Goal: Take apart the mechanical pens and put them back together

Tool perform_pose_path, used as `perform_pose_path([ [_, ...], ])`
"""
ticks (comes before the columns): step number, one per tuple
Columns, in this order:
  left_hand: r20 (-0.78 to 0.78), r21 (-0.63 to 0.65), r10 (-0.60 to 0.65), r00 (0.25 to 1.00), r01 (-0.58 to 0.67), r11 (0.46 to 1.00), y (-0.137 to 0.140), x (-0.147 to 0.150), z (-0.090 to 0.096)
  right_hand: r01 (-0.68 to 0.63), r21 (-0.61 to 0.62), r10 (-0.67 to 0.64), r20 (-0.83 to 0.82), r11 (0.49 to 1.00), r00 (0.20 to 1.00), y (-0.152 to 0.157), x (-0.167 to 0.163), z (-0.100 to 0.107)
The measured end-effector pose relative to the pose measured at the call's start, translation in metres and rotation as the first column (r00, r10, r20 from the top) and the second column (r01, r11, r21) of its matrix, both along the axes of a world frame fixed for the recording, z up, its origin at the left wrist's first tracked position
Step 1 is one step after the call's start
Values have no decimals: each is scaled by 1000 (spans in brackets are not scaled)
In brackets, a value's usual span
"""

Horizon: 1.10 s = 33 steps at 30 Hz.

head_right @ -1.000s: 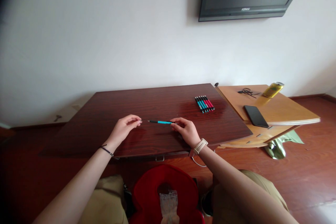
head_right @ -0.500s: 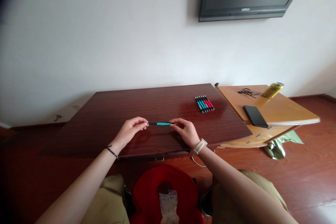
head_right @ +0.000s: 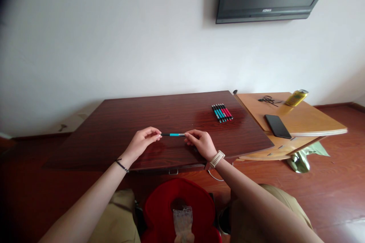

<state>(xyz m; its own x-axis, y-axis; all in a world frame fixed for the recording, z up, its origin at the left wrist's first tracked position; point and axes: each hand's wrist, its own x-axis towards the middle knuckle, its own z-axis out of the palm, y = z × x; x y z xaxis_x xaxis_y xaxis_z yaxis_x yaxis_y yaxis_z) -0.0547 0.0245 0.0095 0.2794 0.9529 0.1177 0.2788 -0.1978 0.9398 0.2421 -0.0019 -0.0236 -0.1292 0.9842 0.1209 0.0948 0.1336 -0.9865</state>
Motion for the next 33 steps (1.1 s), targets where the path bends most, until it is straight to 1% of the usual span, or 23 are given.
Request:
perform_pose_path([
  [2, -11, 34, 6, 1000, -6, 999, -1, 1, 1, -16, -7, 16, -2, 1000, 1000, 0, -1, 0],
  [4, 18, 39, 11, 1000, -11, 999, -2, 3, 3, -15, 1, 15, -2, 1000, 1000, 0, -1, 0],
  [6, 82, -8, 5, 997, -5, 1000, -4, 6, 4, -5, 12, 6, -8, 1000, 1000, 0, 0, 0],
  [8, 137, -82, 13, 990, -2, 997, -6, 7, 5, 0, 19, 1, -13, 1000, 1000, 0, 0, 0],
  [10, 143, -135, 22, 989, -3, 991, -6, 8, 5, 1, 22, -1, -11, 1000, 1000, 0, 1, 0],
  [11, 133, -142, 21, 991, -2, 990, -6, 8, 4, 2, 24, -1, -10, 1000, 1000, -1, 1, 0],
  [17, 99, -69, -4, 995, 11, 998, -6, 8, 5, 6, 23, -6, -11, 1000, 1000, -1, 1, 0],
  [23, 128, -151, 33, 991, -14, 988, -7, 9, 4, 7, 28, -6, -14, 1000, 1000, -1, 0, 0],
  [26, 97, -83, 18, 995, -10, 997, -6, 10, 3, 5, 20, -5, -16, 1000, 1000, -1, 0, 0],
  [28, 104, -46, 26, 994, -22, 999, -6, 10, 3, 5, 20, -5, -14, 1000, 1000, -1, 0, 0],
  [33, 126, -103, 53, 991, -41, 994, -5, 10, 2, 10, 31, -10, 8, 999, 1000, -2, 0, 2],
])
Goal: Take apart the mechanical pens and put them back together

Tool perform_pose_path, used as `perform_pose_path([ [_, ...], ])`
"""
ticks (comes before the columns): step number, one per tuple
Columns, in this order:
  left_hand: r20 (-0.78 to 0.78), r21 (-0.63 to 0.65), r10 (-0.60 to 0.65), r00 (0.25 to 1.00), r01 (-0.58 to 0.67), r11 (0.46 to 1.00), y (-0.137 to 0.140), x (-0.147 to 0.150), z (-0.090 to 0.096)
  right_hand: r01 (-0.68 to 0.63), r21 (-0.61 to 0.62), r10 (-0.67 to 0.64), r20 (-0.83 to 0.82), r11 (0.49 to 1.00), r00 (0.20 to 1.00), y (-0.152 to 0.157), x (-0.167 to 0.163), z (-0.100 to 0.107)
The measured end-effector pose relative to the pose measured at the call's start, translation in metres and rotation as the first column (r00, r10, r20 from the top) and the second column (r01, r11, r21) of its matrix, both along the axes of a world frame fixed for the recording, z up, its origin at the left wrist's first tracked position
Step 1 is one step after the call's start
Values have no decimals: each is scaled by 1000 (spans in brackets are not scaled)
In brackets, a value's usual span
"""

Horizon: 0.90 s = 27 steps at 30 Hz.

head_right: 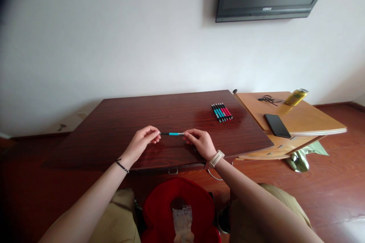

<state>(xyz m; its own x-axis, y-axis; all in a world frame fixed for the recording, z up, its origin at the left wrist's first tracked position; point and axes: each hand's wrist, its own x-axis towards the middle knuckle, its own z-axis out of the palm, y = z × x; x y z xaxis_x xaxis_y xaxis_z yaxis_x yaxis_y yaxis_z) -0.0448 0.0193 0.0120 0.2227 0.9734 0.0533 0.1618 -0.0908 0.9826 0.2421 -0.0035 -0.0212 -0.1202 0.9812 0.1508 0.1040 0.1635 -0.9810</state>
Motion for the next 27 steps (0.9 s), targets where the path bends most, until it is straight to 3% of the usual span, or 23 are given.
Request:
perform_pose_path([
  [15, -180, 293, 2, 984, 51, 955, -9, -3, 13, -183, -87, 186, 25, 979, 982, -3, 1, 12],
  [18, -142, 259, 6, 990, 31, 965, -8, -3, 12, -183, -61, 185, 31, 981, 982, -4, 2, 15],
  [23, -38, 134, -30, 999, 34, 990, -4, -3, 9, -69, 56, 66, 55, 996, 996, -7, 1, 15],
  [27, -34, 160, -7, 999, 12, 987, -5, -4, 10, -132, 40, 127, 108, 990, 986, -9, 1, 17],
])
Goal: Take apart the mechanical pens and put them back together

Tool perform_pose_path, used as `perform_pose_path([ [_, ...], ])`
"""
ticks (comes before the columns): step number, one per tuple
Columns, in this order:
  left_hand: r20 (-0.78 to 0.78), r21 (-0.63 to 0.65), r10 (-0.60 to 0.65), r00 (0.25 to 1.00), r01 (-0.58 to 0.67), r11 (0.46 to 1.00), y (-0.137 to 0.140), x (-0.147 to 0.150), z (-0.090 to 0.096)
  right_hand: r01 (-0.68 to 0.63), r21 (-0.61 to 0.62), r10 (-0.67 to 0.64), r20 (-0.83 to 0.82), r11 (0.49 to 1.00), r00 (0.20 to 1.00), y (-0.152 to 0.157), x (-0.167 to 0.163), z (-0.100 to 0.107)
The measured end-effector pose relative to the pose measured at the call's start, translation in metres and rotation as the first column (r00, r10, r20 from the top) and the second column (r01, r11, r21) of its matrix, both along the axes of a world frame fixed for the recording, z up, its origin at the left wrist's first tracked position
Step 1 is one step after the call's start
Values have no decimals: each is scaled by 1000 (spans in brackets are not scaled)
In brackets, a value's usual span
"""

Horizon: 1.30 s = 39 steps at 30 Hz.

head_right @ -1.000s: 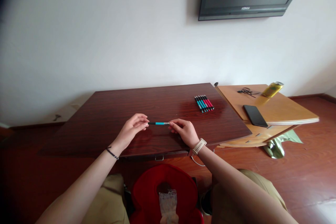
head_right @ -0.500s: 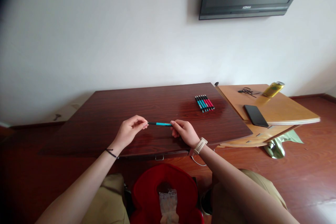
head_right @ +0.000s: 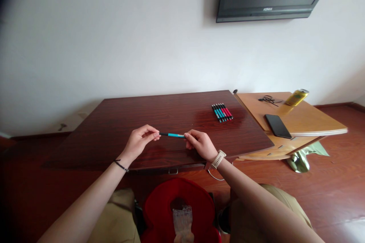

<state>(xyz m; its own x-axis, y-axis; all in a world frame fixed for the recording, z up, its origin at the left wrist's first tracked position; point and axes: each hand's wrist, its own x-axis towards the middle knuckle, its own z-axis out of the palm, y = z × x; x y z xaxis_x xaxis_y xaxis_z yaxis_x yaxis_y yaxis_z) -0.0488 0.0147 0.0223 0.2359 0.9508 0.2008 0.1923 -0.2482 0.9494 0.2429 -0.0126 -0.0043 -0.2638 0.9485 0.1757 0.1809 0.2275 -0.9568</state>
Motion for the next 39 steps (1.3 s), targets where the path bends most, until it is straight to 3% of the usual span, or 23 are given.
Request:
perform_pose_path([
  [4, -31, 33, -13, 999, 14, 999, -1, -3, 1, -58, -48, 59, 23, 997, 998, -1, 2, 3],
  [9, -114, 143, -34, 993, 50, 988, -4, -3, 1, -206, -279, 169, -153, 938, 974, 0, 5, 4],
  [11, -157, 169, -27, 987, 53, 984, -5, 0, 0, -226, -340, 163, -204, 913, 965, 2, 7, 3],
  [13, -146, 162, -11, 989, 35, 986, -5, 2, -2, -192, -327, 128, -206, 925, 970, 7, 11, 3],
  [16, -88, 125, 19, 996, -7, 992, -3, 3, -6, 2, -209, -38, -168, 978, 985, 19, 28, 3],
  [18, -86, 108, 34, 996, -24, 994, -1, 2, -9, 247, -96, -258, -129, 964, 958, 31, 46, 1],
  [20, -116, 101, 35, 993, -24, 995, 0, 0, -11, 448, 53, -448, -11, 893, 894, 44, 68, -1],
  [22, -173, 112, 27, 985, -7, 994, -1, -3, -12, 564, 210, -597, 158, 799, 786, 54, 89, -4],
  [25, -286, 159, 6, 958, 41, 986, -5, -4, -11, 626, 388, -737, 374, 676, 563, 64, 110, -10],
  [28, -379, 221, -13, 925, 104, 970, -10, -4, -10, 623, 482, -779, 491, 616, 391, 68, 117, -17],
  [31, -451, 254, -22, 892, 152, 955, -13, -4, -8, 582, 489, -737, 593, 650, 324, 70, 115, -23],
  [35, -490, 267, -32, 871, 185, 946, -16, -5, -8, 567, 387, -616, 733, 727, 290, 76, 111, -29],
  [39, -507, 296, -52, 860, 230, 927, -17, -3, -10, 598, 328, -577, 765, 731, 286, 81, 109, -31],
])
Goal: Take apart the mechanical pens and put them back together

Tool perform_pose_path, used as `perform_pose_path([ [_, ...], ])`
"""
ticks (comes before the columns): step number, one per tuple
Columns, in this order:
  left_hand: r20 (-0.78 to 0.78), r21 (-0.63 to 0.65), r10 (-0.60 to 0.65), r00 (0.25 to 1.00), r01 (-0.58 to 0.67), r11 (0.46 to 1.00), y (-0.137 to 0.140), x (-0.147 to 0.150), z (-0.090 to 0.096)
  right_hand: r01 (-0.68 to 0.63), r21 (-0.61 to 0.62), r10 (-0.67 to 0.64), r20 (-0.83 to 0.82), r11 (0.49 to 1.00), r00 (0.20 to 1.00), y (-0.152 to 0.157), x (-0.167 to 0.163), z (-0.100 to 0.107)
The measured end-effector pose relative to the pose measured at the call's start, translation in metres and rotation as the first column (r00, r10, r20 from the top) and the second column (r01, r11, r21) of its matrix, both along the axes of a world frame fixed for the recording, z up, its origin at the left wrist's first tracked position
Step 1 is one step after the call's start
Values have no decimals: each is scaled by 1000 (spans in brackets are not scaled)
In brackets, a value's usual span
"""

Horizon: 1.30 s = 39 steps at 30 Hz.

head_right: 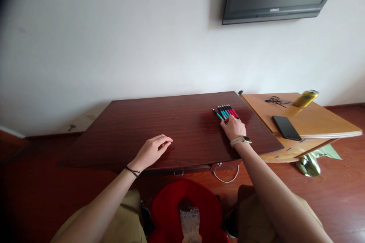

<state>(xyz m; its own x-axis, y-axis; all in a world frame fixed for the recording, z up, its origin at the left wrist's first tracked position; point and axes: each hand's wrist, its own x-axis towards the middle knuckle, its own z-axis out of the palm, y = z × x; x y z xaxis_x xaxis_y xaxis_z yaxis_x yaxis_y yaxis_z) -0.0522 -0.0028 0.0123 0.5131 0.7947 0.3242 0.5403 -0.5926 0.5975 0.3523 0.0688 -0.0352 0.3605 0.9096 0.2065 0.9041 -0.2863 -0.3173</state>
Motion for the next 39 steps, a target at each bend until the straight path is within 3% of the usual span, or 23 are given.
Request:
perform_pose_path([
  [18, -147, 140, -49, 988, 70, 988, 4, 3, -10, 81, -130, -83, -10, 988, 996, -2, -5, 9],
  [20, -148, 145, -55, 987, 77, 986, 4, 4, -11, 75, -94, -75, 2, 993, 997, -2, -5, 8],
  [25, -175, 163, -70, 982, 99, 982, 5, 6, -12, 79, 126, -92, 102, 989, 991, 12, -2, -1],
  [28, -204, 168, -77, 976, 113, 979, 5, 6, -12, 108, 35, -110, 62, 994, 992, 32, 3, -5],
  [31, -223, 183, -80, 971, 122, 975, 4, 5, -14, 173, -163, -176, -1, 971, 984, 55, 10, -4],
  [37, -269, 232, -69, 961, 134, 964, 3, 1, -16, 158, -347, -150, 50, 924, 987, 94, 23, 16],
  [39, -274, 239, -59, 960, 127, 963, 3, 1, -16, 128, -359, -128, 25, 925, 991, 101, 23, 21],
])
